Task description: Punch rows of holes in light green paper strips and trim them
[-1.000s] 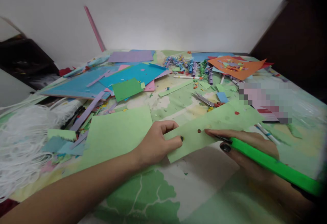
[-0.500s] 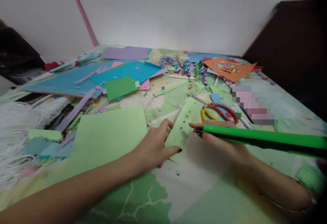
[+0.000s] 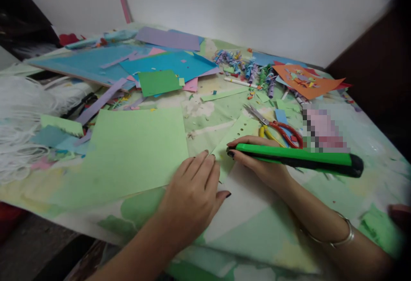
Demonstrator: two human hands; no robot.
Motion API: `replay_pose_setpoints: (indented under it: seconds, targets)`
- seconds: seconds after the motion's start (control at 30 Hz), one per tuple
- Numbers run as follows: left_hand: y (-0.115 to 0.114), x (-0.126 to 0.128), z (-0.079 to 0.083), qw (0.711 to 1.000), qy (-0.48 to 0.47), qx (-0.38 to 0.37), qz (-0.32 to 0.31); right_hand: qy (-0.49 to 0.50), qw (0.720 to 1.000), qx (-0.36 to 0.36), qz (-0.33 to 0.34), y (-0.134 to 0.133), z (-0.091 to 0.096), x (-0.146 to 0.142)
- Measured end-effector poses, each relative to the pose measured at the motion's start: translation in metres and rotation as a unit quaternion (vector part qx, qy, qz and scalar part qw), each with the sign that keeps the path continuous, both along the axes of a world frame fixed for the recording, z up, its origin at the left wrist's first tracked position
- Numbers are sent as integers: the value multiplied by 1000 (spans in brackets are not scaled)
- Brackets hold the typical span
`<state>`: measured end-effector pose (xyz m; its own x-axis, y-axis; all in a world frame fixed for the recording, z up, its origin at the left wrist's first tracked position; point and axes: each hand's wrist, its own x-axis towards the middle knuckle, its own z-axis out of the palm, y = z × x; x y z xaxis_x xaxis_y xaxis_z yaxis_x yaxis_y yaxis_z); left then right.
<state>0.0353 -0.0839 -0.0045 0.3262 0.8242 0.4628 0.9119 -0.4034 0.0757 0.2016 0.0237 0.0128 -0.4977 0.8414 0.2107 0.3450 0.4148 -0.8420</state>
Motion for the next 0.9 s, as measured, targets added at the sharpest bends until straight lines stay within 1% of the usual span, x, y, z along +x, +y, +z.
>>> replay_pose_setpoints:
  seconds: [0.1,0.2,0.27,0.37,0.6,0.8,0.9]
  targets:
    - [-6,7,-5,999,-16,-41,17,-6,1000,-26,-1,2,-1,-10]
    - [-8,11,-3,997,-9,-75,24,-18,999,-16,27,4,-4,-13]
    - [-8,11,-2,996,-5,-85,27,-26,999,-11,30,6,-5,-12]
    - [-8,11,-1,996,-10,-80,35,-31,999,-15,28,7,-6,-10]
    - [-7,13,-7,998,-18,-34,45,-42,998,-33,43,10,-7,-8]
    - [-7,5,-16,999,20,-21,18,-50,997,-28,53,10,-8,-8]
    - [-6,3,-20,999,25,-18,16,-58,997,-28,47,9,-8,-7]
